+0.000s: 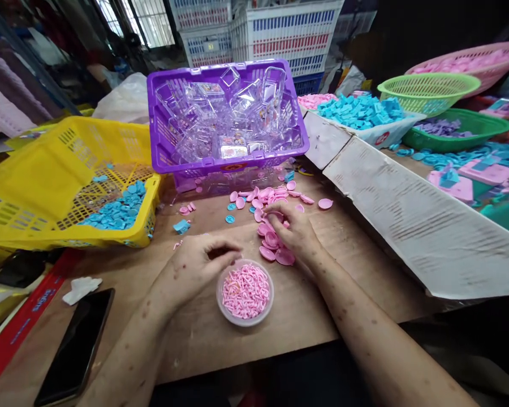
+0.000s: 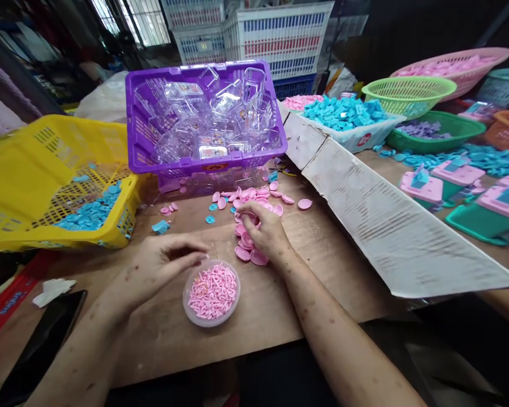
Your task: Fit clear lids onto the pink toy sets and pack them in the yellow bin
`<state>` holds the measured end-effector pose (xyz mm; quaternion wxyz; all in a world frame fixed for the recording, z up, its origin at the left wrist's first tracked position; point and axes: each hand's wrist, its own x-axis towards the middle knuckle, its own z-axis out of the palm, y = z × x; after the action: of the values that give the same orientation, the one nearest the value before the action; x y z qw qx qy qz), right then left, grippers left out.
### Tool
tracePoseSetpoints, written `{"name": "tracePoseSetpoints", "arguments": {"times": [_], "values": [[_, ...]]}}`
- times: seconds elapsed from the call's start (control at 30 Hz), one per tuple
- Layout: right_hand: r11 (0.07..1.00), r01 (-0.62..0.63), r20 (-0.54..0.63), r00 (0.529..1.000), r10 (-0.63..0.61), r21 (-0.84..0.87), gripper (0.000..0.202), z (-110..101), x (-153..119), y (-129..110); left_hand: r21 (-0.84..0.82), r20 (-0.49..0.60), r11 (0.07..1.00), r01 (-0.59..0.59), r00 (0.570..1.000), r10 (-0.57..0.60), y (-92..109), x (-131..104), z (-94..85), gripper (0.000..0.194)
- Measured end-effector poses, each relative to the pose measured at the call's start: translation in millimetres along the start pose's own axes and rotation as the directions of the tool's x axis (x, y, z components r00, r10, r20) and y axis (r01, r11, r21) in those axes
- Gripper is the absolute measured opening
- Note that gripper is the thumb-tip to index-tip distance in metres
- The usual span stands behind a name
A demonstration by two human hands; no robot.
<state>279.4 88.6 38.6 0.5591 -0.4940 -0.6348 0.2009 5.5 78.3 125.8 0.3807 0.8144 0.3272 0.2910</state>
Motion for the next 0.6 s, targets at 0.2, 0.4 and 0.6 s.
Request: {"name": "tracePoseSetpoints", "arguments": {"times": [0.2,0.4,0.6], "values": [[0.964,-0.149,0.227,0.969,0.098,0.221,0.023,14,40,-25,-0.340,-0.342,0.940,-0.027,0.935,-0.097,-46,38,-0.3,0.030],[0.966,-0.128,0.327,0.944,0.049,0.227,0.051,43,55,-14,-0.367,-0.482,0.921,-0.129,0.874,-0.070,-85,46,11.4,0.042],[0.954,-0.189,0.345,0.933,0.100,0.232,0.053,43,43,-6,-0.269,-0.472,0.954,-0.134,0.881,-0.009,-90,39,16.4,0.030]]}}
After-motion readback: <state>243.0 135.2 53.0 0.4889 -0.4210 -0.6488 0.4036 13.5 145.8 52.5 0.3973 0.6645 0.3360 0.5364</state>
